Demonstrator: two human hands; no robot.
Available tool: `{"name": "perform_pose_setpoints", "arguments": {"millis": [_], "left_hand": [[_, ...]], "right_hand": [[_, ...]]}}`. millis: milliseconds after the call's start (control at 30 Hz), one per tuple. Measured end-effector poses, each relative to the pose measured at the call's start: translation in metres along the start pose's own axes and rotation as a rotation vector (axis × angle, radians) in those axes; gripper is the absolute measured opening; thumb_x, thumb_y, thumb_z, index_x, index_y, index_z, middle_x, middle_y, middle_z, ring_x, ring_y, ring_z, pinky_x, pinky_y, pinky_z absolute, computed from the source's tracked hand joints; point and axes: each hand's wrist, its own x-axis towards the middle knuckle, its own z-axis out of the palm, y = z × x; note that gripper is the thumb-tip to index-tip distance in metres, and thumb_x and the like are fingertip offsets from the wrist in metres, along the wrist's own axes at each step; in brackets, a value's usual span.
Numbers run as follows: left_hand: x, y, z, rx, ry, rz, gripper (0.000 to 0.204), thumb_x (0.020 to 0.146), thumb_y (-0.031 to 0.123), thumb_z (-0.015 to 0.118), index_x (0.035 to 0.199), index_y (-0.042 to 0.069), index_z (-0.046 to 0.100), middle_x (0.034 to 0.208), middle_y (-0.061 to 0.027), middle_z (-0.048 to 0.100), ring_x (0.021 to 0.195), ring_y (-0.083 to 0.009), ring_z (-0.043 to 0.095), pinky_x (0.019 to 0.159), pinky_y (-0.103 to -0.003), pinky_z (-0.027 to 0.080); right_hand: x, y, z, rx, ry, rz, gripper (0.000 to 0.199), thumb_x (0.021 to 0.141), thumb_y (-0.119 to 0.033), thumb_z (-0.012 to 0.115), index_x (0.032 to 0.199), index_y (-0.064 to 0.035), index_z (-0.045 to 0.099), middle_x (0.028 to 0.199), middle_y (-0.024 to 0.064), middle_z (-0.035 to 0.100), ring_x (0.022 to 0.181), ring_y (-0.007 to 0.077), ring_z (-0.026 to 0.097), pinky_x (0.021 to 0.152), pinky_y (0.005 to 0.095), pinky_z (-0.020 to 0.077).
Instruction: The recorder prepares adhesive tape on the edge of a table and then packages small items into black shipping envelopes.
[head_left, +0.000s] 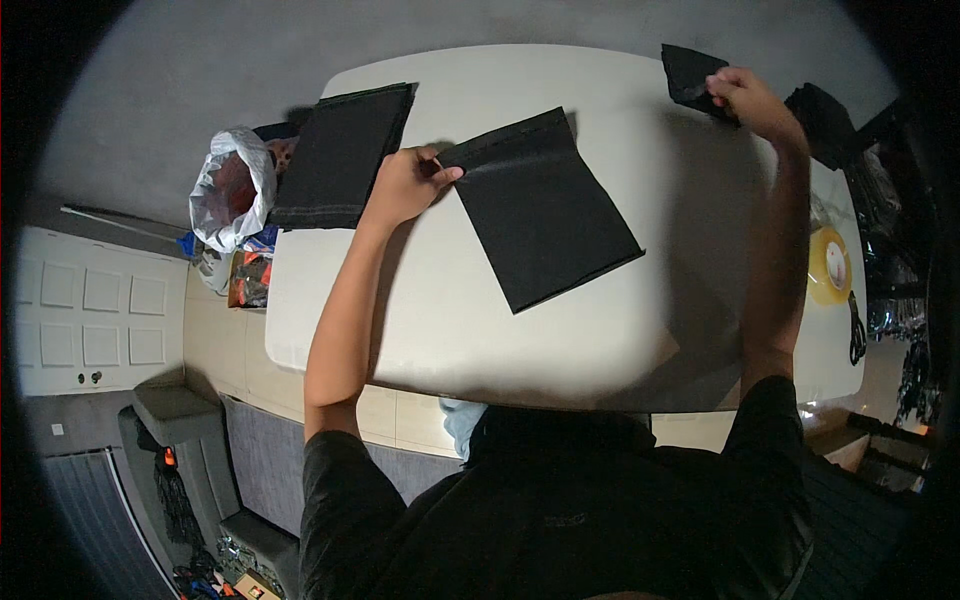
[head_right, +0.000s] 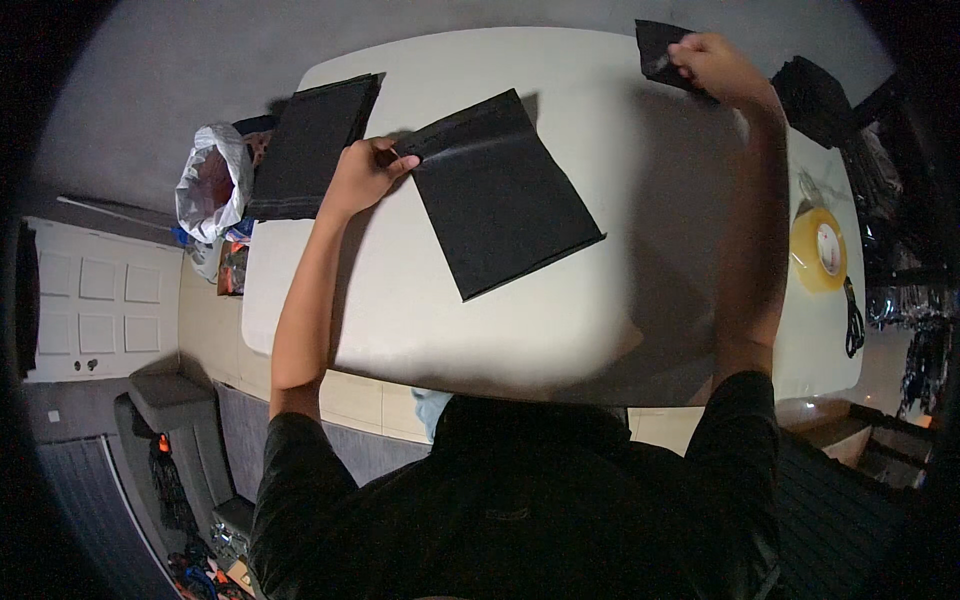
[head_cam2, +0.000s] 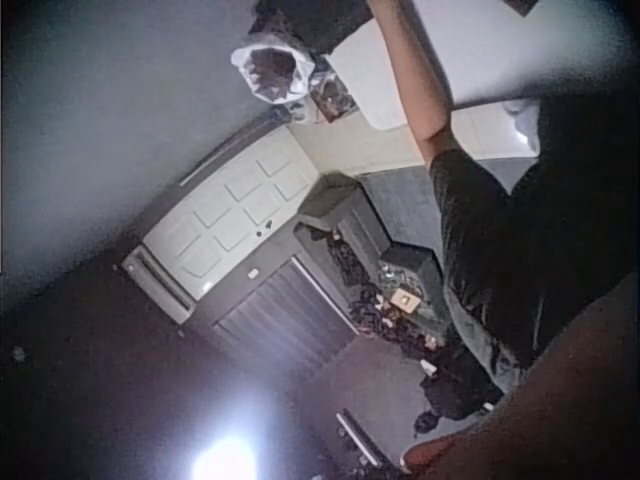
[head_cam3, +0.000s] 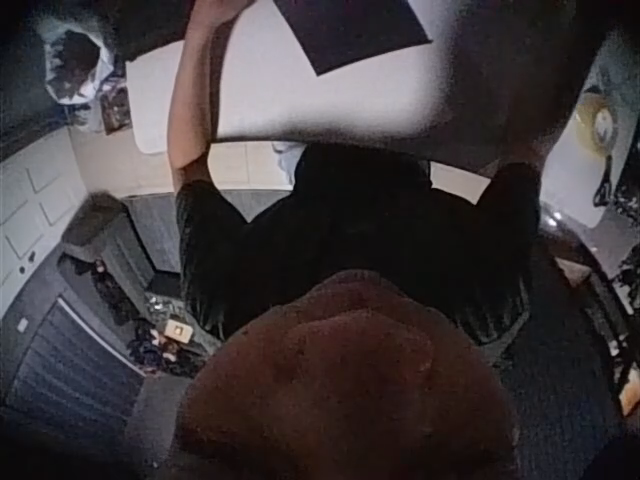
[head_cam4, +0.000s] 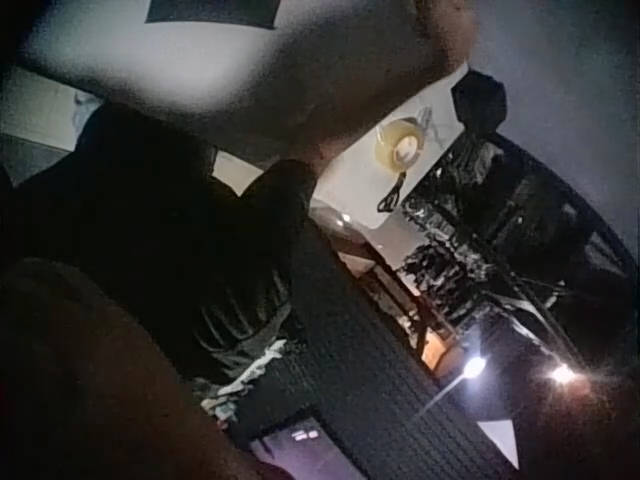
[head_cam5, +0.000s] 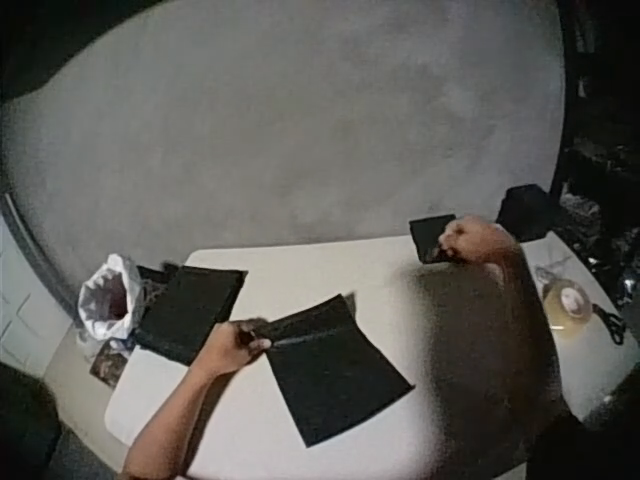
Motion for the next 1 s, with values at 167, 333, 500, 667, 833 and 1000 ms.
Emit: {"name": "perform_pose_setpoints", "arguments": {"millis": [167,333,500,667,833,1000], "left_hand": [[0.000,-0.004,0.002,-0.064,0.037,0.026,0.037,0.086,0.030,0.088,0.084,-0.003,0.070,0.068,-0.0105,0.068,0.063,-0.0173,0.064,0.063,-0.035,0.051],[-0.002,-0.004,0.001,-0.052,0.032,0.024,0.040,0.086,0.033,0.089,0.088,-0.002,0.072,0.068,-0.0090,0.065,0.063,-0.0147,0.058,0.060,-0.034,0.049],[0.003,-0.003,0.014,-0.066,0.118,0.153,0.054,0.081,0.035,0.092,0.109,-0.008,0.074,0.080,-0.0125,0.071,0.070,-0.0198,0.065,0.069,-0.035,0.054],[0.002,-0.011,0.013,-0.002,0.156,0.214,0.059,0.080,0.031,0.093,0.118,-0.009,0.072,0.092,-0.0179,0.075,0.077,-0.0202,0.069,0.075,-0.036,0.057],[0.000,-0.018,0.011,-0.078,0.102,0.131,0.054,0.079,0.030,0.092,0.120,-0.001,0.074,0.102,-0.0206,0.075,0.094,-0.0324,0.069,0.089,-0.044,0.054],[0.004,0.000,0.010,-0.170,0.075,0.171,0.048,0.084,0.018,0.089,0.123,-0.004,0.071,0.097,-0.0174,0.076,0.081,-0.0173,0.068,0.077,-0.036,0.056]], "right_hand": [[-0.043,0.014,-0.055,-0.216,0.480,0.102,0.049,0.102,-0.048,0.061,0.109,-0.0016,0.074,0.096,0.0107,0.073,0.088,0.0222,0.066,0.084,0.0393,0.0530],[-0.064,0.036,-0.098,-0.459,0.446,0.295,0.051,0.099,-0.050,0.062,0.102,-0.0011,0.076,0.097,0.0155,0.077,0.088,0.0289,0.072,0.086,0.0413,0.0545],[-0.052,0.143,-0.099,-0.583,0.211,0.463,0.043,0.084,-0.040,0.081,0.098,0.0003,0.079,0.099,0.0207,0.078,0.094,0.0323,0.076,0.089,0.0435,0.0564],[-0.040,0.145,-0.038,-0.438,0.084,0.575,0.065,0.066,-0.034,0.094,0.115,0.0029,0.074,0.108,0.0200,0.076,0.101,0.0327,0.073,0.089,0.0443,0.0573],[-0.038,0.104,-0.023,-0.430,-0.122,0.667,0.057,0.077,-0.033,0.085,0.125,-0.0044,0.075,0.118,0.0156,0.075,0.096,0.0264,0.075,0.080,0.0403,0.0595],[-0.046,0.082,-0.044,-0.363,0.038,0.640,0.054,0.093,-0.043,0.078,0.129,-0.0033,0.073,0.110,0.0131,0.077,0.093,0.0276,0.075,0.072,0.0408,0.0594]]}}
